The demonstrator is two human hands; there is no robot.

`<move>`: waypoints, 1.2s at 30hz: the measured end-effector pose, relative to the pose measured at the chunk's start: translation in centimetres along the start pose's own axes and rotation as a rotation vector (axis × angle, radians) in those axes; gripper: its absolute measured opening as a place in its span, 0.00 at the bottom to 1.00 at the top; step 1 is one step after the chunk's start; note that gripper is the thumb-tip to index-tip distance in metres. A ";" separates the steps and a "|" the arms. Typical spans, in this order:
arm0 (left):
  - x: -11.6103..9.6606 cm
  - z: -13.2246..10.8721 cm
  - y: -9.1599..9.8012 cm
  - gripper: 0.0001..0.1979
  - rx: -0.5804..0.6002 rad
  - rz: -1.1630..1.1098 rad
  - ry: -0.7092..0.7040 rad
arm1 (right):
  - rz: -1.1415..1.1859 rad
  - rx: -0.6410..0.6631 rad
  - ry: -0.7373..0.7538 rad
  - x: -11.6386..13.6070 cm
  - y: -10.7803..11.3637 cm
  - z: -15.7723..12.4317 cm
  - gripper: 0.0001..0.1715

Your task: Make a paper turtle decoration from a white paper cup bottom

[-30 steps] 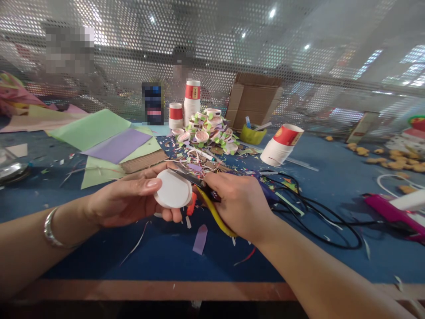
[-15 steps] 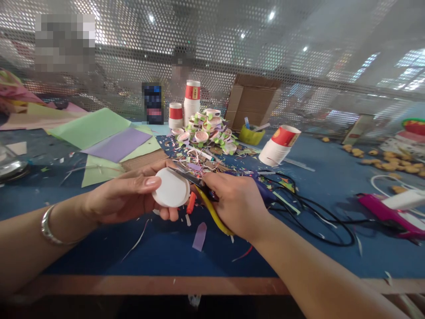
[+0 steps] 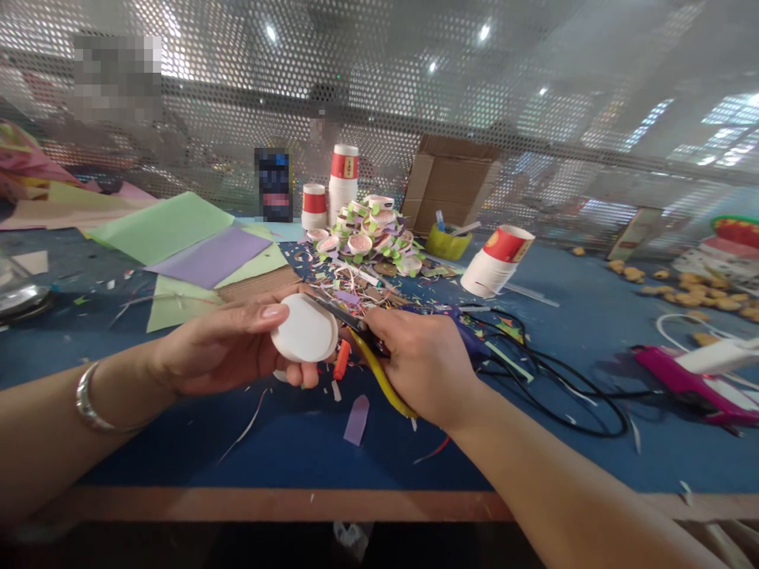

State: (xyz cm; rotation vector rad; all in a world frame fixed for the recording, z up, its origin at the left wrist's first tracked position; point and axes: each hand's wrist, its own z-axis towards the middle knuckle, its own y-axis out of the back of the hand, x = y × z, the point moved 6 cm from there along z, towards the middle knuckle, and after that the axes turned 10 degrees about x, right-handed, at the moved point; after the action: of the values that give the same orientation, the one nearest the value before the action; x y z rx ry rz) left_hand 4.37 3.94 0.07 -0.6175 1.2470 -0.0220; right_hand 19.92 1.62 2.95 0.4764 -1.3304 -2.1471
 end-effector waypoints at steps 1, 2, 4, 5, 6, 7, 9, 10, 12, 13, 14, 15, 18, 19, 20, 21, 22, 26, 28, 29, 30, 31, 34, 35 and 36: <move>0.0 0.0 0.0 0.12 -0.003 0.002 -0.003 | 0.003 -0.008 0.003 0.0 0.0 0.0 0.17; -0.1 0.0 0.0 0.13 -0.011 0.007 -0.004 | 0.008 -0.018 0.007 0.0 0.0 0.0 0.17; -0.1 0.0 0.0 0.13 -0.019 0.023 0.003 | 0.026 -0.028 0.018 0.1 0.0 0.1 0.16; 0.0 0.0 0.0 0.13 -0.021 0.032 0.013 | 0.040 -0.026 0.026 0.2 0.0 0.1 0.16; 0.1 0.0 0.0 0.13 -0.023 0.040 0.023 | 0.056 -0.019 0.032 0.2 -0.1 0.2 0.15; 0.1 0.0 -0.1 0.14 -0.022 0.046 0.031 | 0.071 -0.008 0.035 0.2 -0.2 0.2 0.14; 0.3 0.1 -0.1 0.14 -0.026 0.049 0.038 | 0.090 0.011 0.035 0.3 -0.3 0.2 0.13; 0.3 0.1 -0.1 0.14 -0.029 0.050 0.039 | 0.091 0.016 0.031 0.2 -0.3 0.2 0.13; 0.3 0.1 0.0 0.15 -0.031 0.052 0.038 | 0.083 0.023 0.017 0.2 -0.3 0.1 0.13; 0.3 0.1 0.0 0.15 -0.031 0.054 0.040 | 0.081 0.028 0.011 0.1 -0.3 0.1 0.13; 0.3 0.1 0.0 0.15 -0.036 0.057 0.044 | 0.081 0.031 0.007 0.1 -0.3 0.0 0.13; 0.3 0.1 0.0 0.16 -0.039 0.060 0.049 | 0.078 0.033 0.003 0.1 -0.3 0.0 0.13; 0.3 0.1 0.0 0.15 -0.041 0.056 0.050 | 0.058 0.019 0.001 0.0 -0.3 0.0 0.15; 0.4 0.1 0.0 0.14 -0.039 0.055 0.050 | 0.052 0.013 0.003 0.0 -0.3 0.0 0.15; 0.4 0.2 -0.1 0.13 -0.034 0.053 0.049 | 0.051 0.012 0.003 0.0 -0.3 0.0 0.15; 0.4 0.2 -0.1 0.13 -0.027 0.051 0.048 | 0.055 0.016 0.001 0.0 -0.4 0.0 0.15; 0.4 0.2 0.0 0.13 -0.026 0.050 0.047 | 0.061 0.018 -0.003 0.0 -0.5 0.0 0.16; 0.2 0.3 0.3 0.13 -0.034 0.051 0.023 | 0.064 -0.016 -0.064 -0.5 -0.1 0.1 0.19; -0.1 0.2 0.7 0.12 -0.061 0.041 0.002 | 0.047 -0.041 -0.114 -0.9 0.3 0.2 0.22; -0.3 0.1 1.0 0.12 -0.087 0.037 -0.010 | 0.037 -0.039 -0.141 -1.3 0.4 0.3 0.24; -0.5 0.1 1.3 0.11 -0.124 0.035 -0.025 | 0.029 -0.026 -0.166 -1.6 0.4 0.4 0.25; -0.9 0.0 1.7 0.10 -0.173 0.039 -0.041 | 0.021 0.000 -0.191 -2.0 0.4 0.5 0.27; -1.9 -0.5 3.1 0.09 -0.374 0.083 -0.085 | -0.017 0.163 -0.290 -3.3 -0.5 0.6 0.29; -2.2 -0.7 3.6 0.10 -0.449 0.100 -0.099 | -0.041 0.226 -0.327 -3.7 -0.9 0.6 0.29; -2.5 -1.0 4.0 0.10 -0.519 0.120 -0.110 | -0.065 0.287 -0.360 -4.1 -1.3 0.5 0.29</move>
State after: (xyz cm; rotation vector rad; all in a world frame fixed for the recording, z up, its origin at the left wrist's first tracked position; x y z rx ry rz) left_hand 1.40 7.71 0.26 -0.9745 1.1834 0.4431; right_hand 22.51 5.01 2.00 0.2488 -1.8602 -2.1736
